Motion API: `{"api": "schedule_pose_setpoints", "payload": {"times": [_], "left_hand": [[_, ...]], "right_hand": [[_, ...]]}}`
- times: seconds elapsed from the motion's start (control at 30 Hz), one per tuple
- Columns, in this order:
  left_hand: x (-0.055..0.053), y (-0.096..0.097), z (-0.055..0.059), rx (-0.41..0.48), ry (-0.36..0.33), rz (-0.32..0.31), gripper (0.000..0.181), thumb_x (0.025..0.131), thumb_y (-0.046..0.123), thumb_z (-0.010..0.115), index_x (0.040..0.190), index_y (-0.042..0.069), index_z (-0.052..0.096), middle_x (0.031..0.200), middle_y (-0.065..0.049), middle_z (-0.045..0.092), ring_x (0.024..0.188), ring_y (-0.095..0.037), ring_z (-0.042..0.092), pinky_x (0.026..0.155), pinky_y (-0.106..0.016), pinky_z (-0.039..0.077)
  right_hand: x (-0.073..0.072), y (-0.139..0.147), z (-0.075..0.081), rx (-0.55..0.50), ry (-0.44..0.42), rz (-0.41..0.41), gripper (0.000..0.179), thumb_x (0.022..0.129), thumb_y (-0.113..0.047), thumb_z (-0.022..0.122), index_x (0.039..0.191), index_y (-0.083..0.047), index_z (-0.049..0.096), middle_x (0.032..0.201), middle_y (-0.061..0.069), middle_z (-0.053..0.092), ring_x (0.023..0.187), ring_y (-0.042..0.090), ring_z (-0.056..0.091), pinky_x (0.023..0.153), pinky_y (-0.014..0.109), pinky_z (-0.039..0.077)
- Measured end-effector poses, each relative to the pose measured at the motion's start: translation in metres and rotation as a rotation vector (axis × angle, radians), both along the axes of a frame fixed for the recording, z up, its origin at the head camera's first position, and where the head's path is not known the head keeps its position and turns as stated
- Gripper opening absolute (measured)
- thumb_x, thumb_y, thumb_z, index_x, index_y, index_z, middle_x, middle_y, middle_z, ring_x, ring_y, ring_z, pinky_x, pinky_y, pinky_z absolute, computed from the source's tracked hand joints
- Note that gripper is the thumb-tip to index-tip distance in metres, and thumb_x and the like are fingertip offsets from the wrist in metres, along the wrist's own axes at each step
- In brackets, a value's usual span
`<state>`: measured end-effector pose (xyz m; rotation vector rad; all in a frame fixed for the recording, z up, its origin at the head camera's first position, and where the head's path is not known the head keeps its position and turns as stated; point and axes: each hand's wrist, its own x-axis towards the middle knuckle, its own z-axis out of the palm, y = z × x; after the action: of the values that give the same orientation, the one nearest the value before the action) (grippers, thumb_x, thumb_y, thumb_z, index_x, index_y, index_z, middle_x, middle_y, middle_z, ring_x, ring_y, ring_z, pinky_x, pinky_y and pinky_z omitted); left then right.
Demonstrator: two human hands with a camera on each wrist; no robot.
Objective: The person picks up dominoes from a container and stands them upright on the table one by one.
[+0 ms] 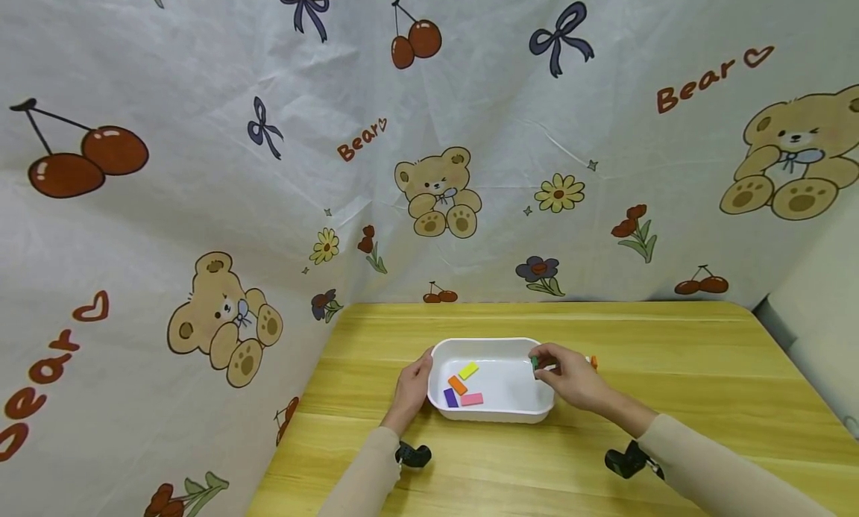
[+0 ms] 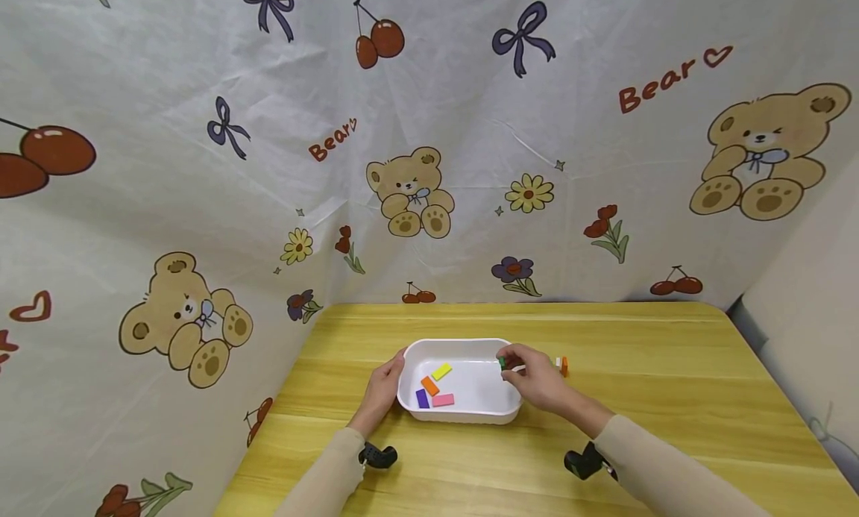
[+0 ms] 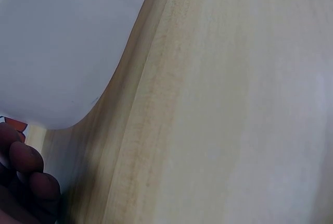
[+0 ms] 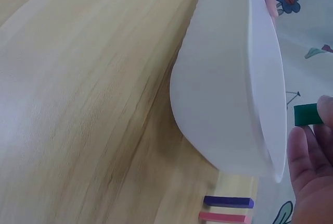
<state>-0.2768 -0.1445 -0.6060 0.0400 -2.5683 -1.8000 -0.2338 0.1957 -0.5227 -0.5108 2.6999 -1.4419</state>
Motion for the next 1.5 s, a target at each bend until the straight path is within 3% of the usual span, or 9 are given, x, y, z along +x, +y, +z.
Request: {"api": "schedule_pose_setpoints", "payload": {"times": [0.27,0.6,0.87,1.17,1.5], "left_hand": [[-0.001,0.000,0.001,-0.007,-0.008,0.003,0.046,0.109,0.048,0.045,0.145,0.025,0.061,0.156,0.004,0.052,0.150,-0.028,0.042,0.127,-0.048,0.033],[0.000,-0.002,-0.003,-0.021,-0.013,0.009,0.048,0.108,0.053,0.045,0.145,0.027,0.061,0.155,0.003,0.053,0.150,-0.028,0.043,0.127,-0.049,0.034],[0.001,-0.001,0.000,-0.028,-0.011,0.009,0.047,0.108,0.052,0.045,0.146,0.028,0.061,0.155,0.002,0.053,0.150,-0.028,0.043,0.127,-0.049,0.034],[0.000,0.000,-0.001,-0.013,-0.014,0.007,0.047,0.108,0.050,0.046,0.147,0.026,0.060,0.156,0.003,0.052,0.150,-0.028,0.043,0.127,-0.047,0.034],[0.000,0.000,0.001,-0.001,-0.013,0.006,0.045,0.109,0.047,0.047,0.146,0.025,0.060,0.156,0.002,0.052,0.150,-0.028,0.042,0.127,-0.047,0.034]], "right_hand": [[0.001,0.014,0.002,0.018,0.002,-0.051,0.025,0.098,-0.002,0.067,0.122,0.000,0.064,0.113,0.011,0.069,0.104,0.023,0.066,0.086,0.034,0.062],[0.005,0.025,-0.005,0.037,0.008,-0.100,0.027,0.098,-0.003,0.066,0.125,0.000,0.063,0.117,0.014,0.069,0.108,0.030,0.066,0.095,0.051,0.061],[0.007,0.034,-0.014,0.046,0.023,-0.116,0.026,0.097,-0.003,0.069,0.122,0.001,0.064,0.112,0.011,0.070,0.103,0.025,0.066,0.081,0.034,0.060],[0.006,0.039,-0.034,0.012,-0.035,-0.113,0.024,0.097,0.001,0.067,0.120,0.003,0.063,0.118,0.017,0.068,0.109,0.034,0.068,0.089,0.040,0.065],[0.006,0.040,-0.052,0.017,-0.069,-0.125,0.023,0.094,0.004,0.069,0.116,0.001,0.065,0.123,0.021,0.067,0.111,0.035,0.069,0.087,0.039,0.065]]}}
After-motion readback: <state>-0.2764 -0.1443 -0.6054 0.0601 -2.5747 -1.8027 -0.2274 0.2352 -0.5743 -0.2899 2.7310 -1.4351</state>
